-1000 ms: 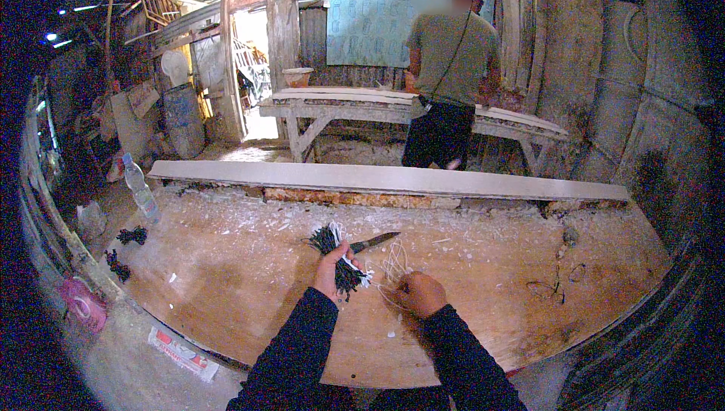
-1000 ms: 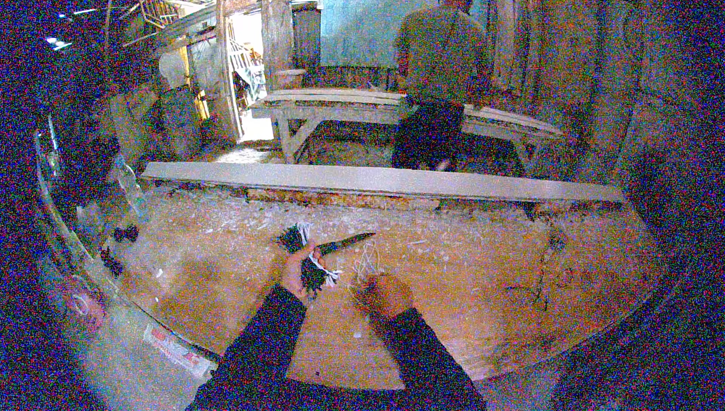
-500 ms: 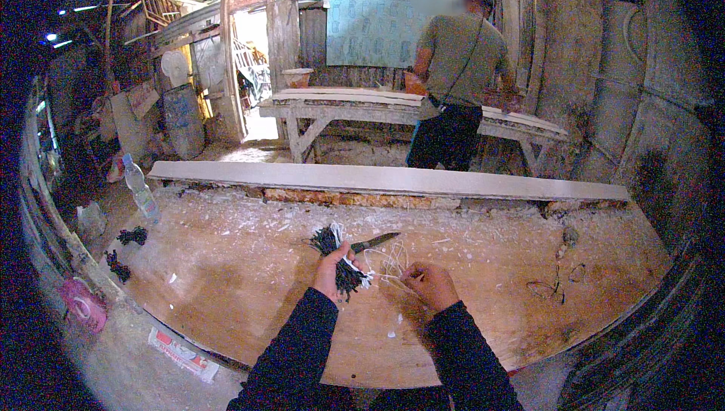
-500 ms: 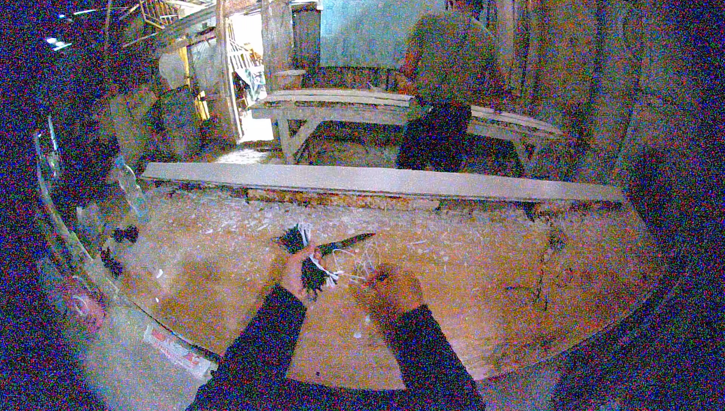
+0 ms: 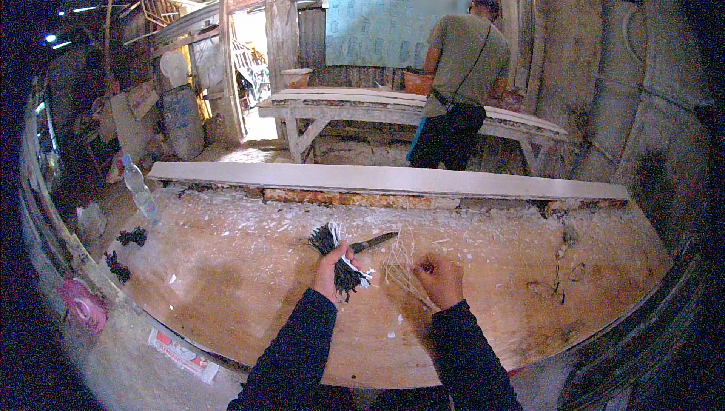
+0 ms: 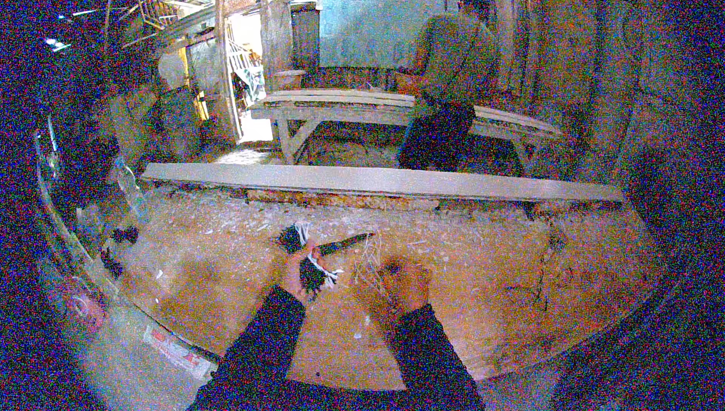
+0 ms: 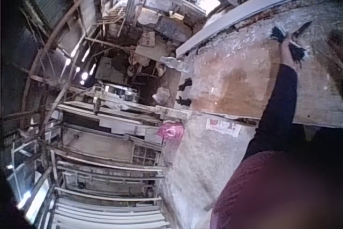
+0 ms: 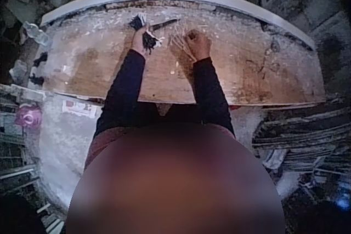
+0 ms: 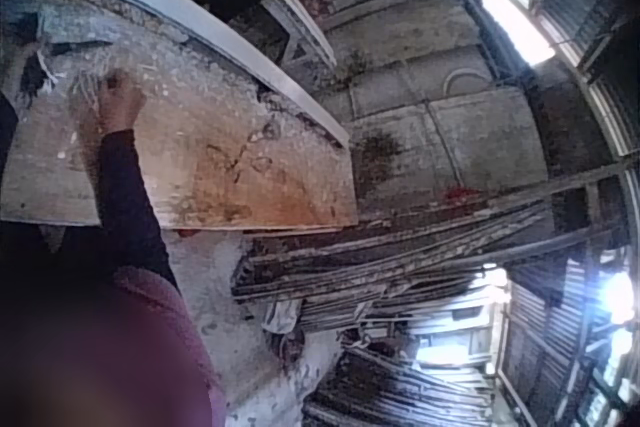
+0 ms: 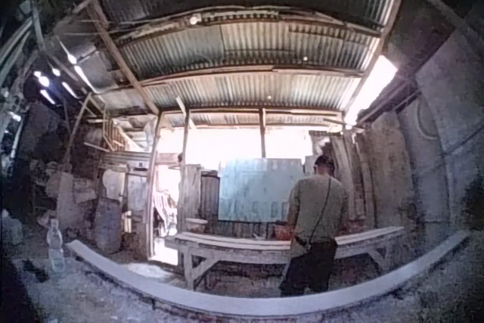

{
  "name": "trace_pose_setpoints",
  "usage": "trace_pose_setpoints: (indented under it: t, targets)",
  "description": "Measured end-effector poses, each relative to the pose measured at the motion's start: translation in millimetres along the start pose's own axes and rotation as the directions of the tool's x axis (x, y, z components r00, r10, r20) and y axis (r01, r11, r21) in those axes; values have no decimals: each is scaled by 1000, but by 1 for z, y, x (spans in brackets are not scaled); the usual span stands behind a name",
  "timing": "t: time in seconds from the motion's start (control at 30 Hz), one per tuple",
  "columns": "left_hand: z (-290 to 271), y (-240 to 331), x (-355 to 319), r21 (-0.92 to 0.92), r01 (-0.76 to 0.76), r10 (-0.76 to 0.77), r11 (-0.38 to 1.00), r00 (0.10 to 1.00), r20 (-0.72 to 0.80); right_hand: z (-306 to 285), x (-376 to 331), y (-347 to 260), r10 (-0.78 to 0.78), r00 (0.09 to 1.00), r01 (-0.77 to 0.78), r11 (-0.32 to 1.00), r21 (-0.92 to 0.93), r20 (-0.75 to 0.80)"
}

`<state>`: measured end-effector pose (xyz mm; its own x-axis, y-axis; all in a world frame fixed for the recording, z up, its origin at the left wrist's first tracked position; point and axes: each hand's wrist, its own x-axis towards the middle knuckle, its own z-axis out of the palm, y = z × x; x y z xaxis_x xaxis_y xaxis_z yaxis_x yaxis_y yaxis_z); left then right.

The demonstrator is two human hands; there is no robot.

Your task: The person ties bundles of black and white zip ties together by hand on a wooden workbench. They then pick up a black strap, walk toward the doorway, and examine the strap while standing near the entrance.

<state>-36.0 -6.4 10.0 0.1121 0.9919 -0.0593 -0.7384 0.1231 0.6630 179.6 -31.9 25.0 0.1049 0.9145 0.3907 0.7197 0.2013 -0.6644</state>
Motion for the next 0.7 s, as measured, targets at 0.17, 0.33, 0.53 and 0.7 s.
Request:
trace_pose_setpoints:
  t: [0.17, 0.33, 0.53, 0.7]
  targets:
    - [6, -1, -6, 33, 58, -58, 998, 998, 1, 8, 4, 2, -122, 991, 108, 966, 234, 46]
    - [19, -7, -16, 245, 105, -114, 964, 993, 22, 19, -2, 2, -217, 963, 102, 838, 535, 157]
    - [33, -4, -26, 273, 179, -195, 945, 980, 33, 20, -10, -11, -201, 949, 83, 902, 424, 242]
    - [36, -2, -32, 452, 63, -97, 890, 994, 53, 15, -11, -17, -187, 943, 62, 910, 409, 274]
